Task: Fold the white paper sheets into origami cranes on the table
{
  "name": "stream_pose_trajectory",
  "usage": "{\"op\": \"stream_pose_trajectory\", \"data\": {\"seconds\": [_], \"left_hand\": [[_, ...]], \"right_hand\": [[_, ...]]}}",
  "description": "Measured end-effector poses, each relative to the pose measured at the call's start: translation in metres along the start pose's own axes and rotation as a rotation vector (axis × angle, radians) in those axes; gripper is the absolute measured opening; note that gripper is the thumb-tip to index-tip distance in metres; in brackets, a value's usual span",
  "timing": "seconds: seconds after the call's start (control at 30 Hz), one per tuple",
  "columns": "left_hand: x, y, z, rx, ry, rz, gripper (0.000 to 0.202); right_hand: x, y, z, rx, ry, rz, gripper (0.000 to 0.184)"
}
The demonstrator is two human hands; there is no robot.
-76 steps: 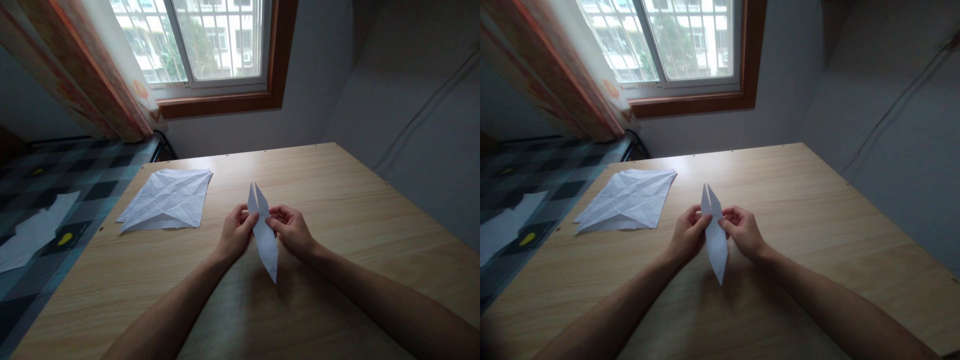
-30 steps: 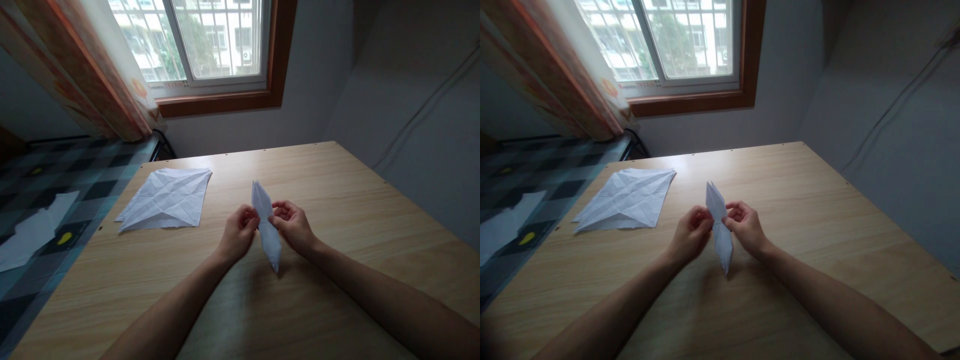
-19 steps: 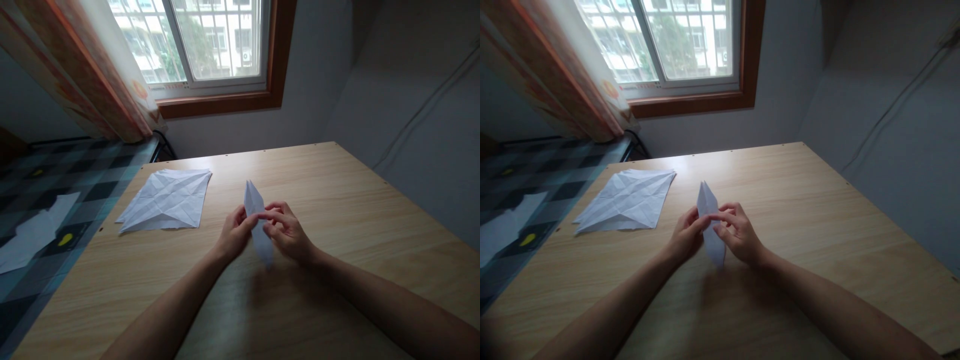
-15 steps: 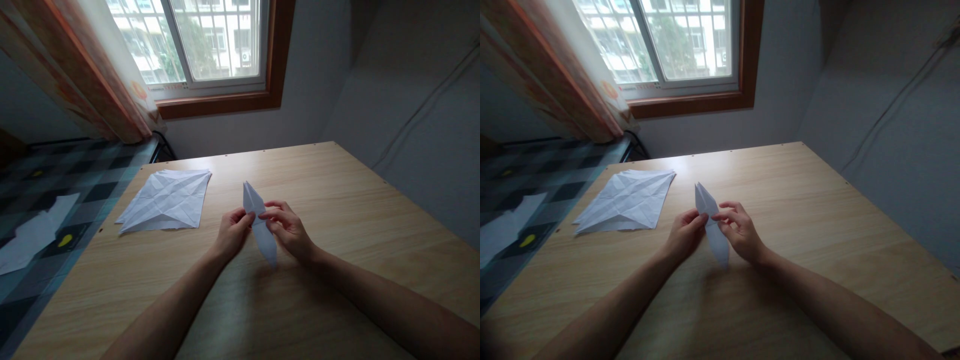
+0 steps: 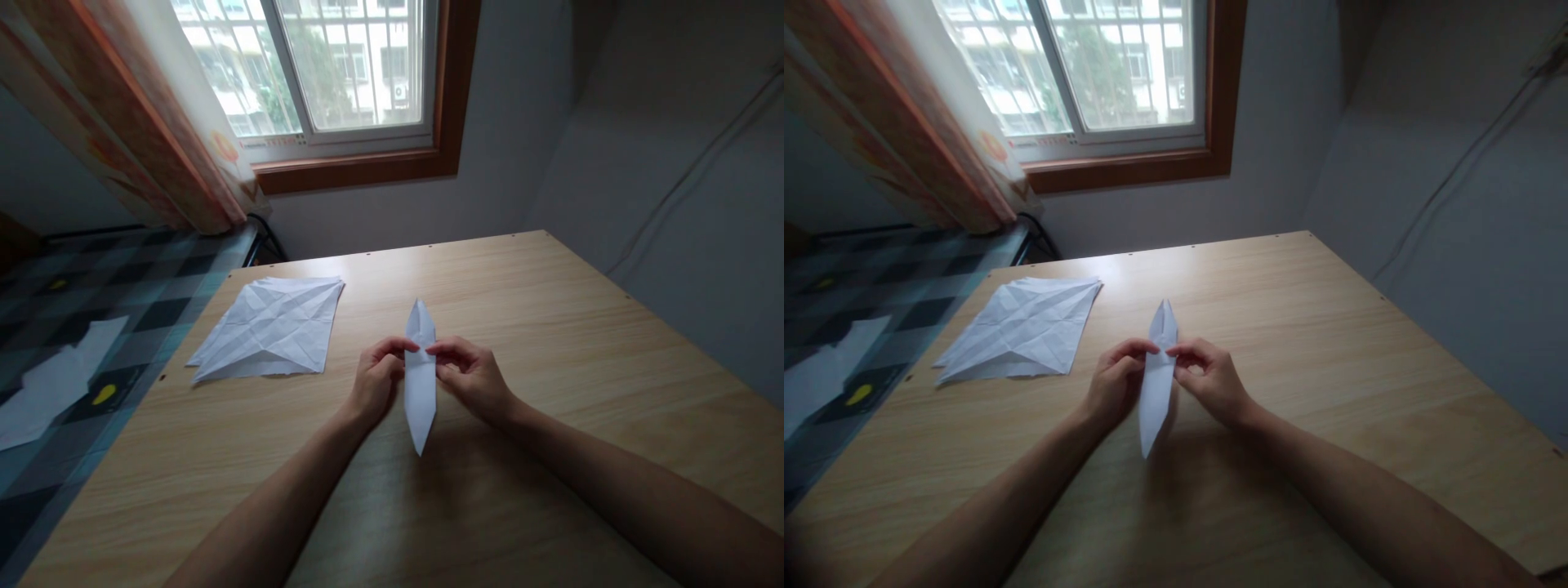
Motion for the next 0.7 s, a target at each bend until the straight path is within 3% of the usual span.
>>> {"op": "stream_pose_trajectory", "data": {"seconds": [0.2, 0.43, 0.7], "left_hand": [[0.002, 0.003, -0.007, -0.037, -0.068, -0.020, 0.032], [0.001, 0.009, -0.015, -0.081, -0.153, -0.031, 0.016], [0.001, 0.016, -0.011, -0.105, -0.043, -0.112, 0.032]], "right_hand": [[-0.002, 0.004, 0.005, -0.028, 0.023, -0.050, 0.020], [-0.001, 0.001, 0.012, -0.013, 0.115, -0.079, 0.019], [-0.003, 0.010, 0.009, -0.204, 0.134, -0.172, 0.040]]}}
Point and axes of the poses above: each hand's wrist, its own x-axis away from the middle knuckle, its own z-axis out of the back of the hand, y = z × x, the point moved 10 cm from there along -x, towards the middle knuckle, and after that the axes turned 12 degrees about -z, right-handed, at the moved point
